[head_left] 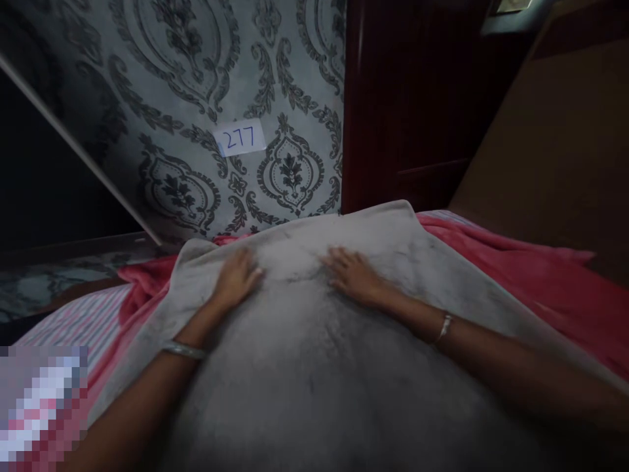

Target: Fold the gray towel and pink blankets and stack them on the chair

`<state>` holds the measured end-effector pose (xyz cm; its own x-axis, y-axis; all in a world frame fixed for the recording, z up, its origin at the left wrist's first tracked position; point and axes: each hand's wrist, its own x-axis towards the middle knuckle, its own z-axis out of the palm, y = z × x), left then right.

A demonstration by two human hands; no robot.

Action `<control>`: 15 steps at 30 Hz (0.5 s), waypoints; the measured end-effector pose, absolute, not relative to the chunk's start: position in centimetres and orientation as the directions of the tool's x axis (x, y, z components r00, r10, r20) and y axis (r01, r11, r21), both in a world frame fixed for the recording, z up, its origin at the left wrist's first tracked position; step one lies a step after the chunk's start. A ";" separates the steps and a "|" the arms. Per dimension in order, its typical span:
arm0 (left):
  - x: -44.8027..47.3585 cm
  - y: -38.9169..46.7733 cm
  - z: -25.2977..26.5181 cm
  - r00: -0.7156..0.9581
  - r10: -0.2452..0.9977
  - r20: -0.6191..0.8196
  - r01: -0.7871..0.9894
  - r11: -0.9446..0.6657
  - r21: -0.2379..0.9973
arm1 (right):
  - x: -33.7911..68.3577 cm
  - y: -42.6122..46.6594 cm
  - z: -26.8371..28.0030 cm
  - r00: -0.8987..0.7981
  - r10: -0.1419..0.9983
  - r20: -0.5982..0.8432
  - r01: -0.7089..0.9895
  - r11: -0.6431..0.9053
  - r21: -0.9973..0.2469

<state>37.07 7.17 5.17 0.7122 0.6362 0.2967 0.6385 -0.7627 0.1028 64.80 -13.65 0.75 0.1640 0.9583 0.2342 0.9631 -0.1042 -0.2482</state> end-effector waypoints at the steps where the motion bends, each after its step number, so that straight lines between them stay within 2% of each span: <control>1: 37.8 5.4 4.2 0.800 0.555 0.227 0.550 -0.830 0.093 | 63.0 -13.9 0.3 0.104 0.977 0.187 0.971 -0.060 -0.230; 2: 38.3 3.8 3.3 0.876 0.462 0.136 0.454 -0.887 0.089 | 61.9 -14.2 0.0 0.082 0.986 0.148 0.974 -0.048 -0.221; 4: 38.0 1.7 2.1 0.893 0.449 0.026 0.446 -0.892 0.077 | 62.0 -15.5 -0.2 0.128 0.986 0.105 0.973 -0.105 -0.205; 7: 35.2 1.1 2.3 0.795 0.605 -0.029 0.606 -0.796 0.003 | 65.7 -19.3 0.0 0.348 0.934 0.080 0.927 -0.330 -0.179; 10: 30.4 2.1 3.8 0.658 0.751 -0.048 0.750 -0.660 -0.046 | 70.0 -25.1 -0.3 0.577 0.814 0.068 0.811 -0.560 -0.171; 15: 22.6 2.0 4.8 0.487 0.873 -0.037 0.870 -0.489 -0.062 | 71.8 -34.1 -2.3 0.699 0.700 0.146 0.714 -0.677 -0.177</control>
<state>22.57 1.98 4.76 0.4872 0.8725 -0.0367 0.8703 -0.4886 -0.0623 71.83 -34.13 -2.27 0.6994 0.6997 0.1458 0.7143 -0.6771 -0.1770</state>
